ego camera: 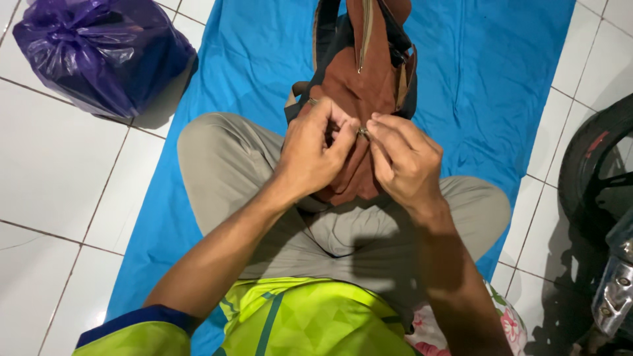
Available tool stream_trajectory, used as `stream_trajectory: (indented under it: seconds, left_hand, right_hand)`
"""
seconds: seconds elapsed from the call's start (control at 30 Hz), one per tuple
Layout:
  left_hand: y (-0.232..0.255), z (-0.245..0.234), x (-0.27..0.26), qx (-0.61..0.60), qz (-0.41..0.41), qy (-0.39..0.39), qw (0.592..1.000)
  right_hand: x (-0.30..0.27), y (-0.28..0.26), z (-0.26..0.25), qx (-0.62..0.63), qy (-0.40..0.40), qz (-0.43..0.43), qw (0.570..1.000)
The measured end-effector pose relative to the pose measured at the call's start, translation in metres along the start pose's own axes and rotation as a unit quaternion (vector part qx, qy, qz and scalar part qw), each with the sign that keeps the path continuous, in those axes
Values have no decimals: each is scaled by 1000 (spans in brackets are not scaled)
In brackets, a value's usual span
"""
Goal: The person sits on a blue mat and packs a brown backpack. They place a black pouch into the front pocket and zip it closed. Then they open the main compartment, place a small blister pack and a folded black-and-white cloth inside, and zip the main compartment shut.
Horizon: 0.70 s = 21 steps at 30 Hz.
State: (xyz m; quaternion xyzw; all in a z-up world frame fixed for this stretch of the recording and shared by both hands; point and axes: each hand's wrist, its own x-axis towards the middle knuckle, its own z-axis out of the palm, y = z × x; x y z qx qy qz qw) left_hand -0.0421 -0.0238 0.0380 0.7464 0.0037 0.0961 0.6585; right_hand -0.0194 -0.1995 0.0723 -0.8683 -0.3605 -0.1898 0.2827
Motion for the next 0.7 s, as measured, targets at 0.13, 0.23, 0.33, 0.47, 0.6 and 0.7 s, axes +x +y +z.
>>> stream_trajectory:
  seconds: [0.13,0.23,0.33,0.47,0.6,0.7]
  left_hand:
    - [-1,-10,-2,-25,-27,-46,998]
    - [-4,-7,-4,-12,-1,-36,999]
    - [-6,-5,-5,4,-18,-36,999]
    - [-8,-3,-7,-22,-54,-32,998]
    - [-6,-5,-9,-58,-46,-29,997]
    - [-5,-5,-14,-65,-41,-23,997]
  right_hand:
    - [-2,1,-7,-11,-27,-46,999]
    - [-6,2,-5,-12,-20,-60,998]
    - [-10,0,-4,-13,-16,-51,998]
    - [-12,-8,-6,0,-8,19,1000]
    - [-15,-25,-9,11,48,90,995]
    - [-9,-26,-13,-3,20,69,997]
